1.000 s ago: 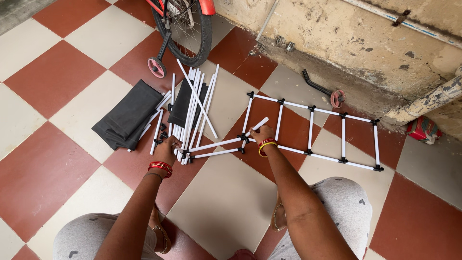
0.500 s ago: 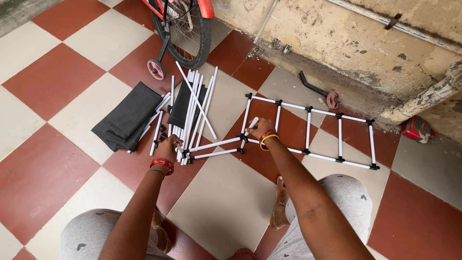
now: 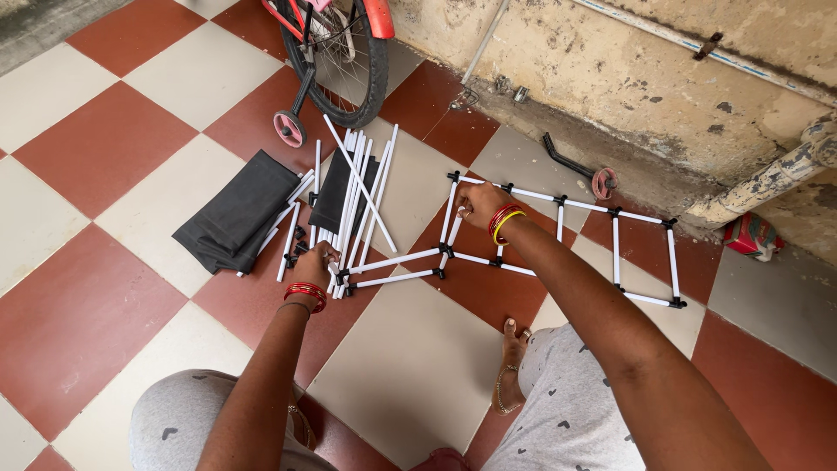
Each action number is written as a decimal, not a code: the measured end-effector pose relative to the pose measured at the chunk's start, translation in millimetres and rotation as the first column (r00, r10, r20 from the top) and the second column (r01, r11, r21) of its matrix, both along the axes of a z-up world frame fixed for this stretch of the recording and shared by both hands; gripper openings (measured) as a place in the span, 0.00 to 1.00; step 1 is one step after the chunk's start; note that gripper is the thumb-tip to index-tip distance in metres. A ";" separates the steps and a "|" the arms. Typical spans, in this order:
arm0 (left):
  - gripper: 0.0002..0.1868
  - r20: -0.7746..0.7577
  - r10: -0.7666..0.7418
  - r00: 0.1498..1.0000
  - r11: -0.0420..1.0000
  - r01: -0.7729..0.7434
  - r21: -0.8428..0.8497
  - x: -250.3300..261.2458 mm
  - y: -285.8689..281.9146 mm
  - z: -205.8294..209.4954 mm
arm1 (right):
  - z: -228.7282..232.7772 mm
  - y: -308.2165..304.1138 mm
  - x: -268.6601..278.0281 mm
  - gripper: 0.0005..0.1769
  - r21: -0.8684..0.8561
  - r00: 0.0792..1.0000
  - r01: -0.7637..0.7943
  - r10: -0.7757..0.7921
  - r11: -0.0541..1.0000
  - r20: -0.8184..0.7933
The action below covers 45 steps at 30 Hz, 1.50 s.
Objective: The person assembles a shoe rack frame by inserting pipes into plastic connectors by hand.
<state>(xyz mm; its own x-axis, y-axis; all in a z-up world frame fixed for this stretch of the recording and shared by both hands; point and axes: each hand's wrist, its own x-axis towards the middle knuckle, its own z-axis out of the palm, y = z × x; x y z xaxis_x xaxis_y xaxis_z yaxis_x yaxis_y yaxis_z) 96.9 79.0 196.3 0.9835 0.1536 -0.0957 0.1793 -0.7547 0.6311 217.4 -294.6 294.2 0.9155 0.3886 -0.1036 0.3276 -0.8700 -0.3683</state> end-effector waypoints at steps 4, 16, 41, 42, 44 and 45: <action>0.09 -0.066 0.023 0.998 1.000 -0.022 0.016 -2.0 -2.2 8.0 | 10.7 2.1 -5.6 0.10 -0.286 0.994 -0.071 0.091 0.956 0.057; 0.11 -0.051 0.022 0.998 0.996 -0.017 0.088 -4.3 -2.2 7.0 | 8.3 7.6 -19.4 0.20 -0.440 0.969 -0.137 0.213 0.888 0.128; 0.11 -0.004 0.040 0.999 0.998 -0.039 0.040 -5.6 -4.1 4.5 | -5.7 20.5 -21.8 0.27 -0.514 0.994 -0.044 0.088 0.857 0.061; 0.09 -0.021 0.039 0.999 0.998 -0.037 0.059 -6.0 -4.0 5.4 | -4.2 19.2 -21.6 0.23 -0.459 0.991 -0.044 0.097 0.887 0.093; 0.09 -0.036 0.036 0.999 0.996 -0.034 0.078 -5.6 -4.9 6.5 | -0.4 18.3 -23.3 0.24 -0.488 0.991 -0.044 0.099 0.872 0.088; 0.07 -0.036 0.041 0.998 0.996 -0.039 0.078 -5.2 -4.9 6.5 | 1.2 18.7 -24.4 0.25 -0.517 0.991 -0.047 0.103 0.855 0.080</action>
<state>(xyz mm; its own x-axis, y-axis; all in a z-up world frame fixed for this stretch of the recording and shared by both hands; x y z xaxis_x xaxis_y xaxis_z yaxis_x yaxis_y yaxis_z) 91.6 74.0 202.8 0.9723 0.2011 -0.1190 0.2329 -0.7928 0.5633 193.0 -276.0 295.4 0.9021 0.3737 -0.2159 0.4105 -0.8974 0.1618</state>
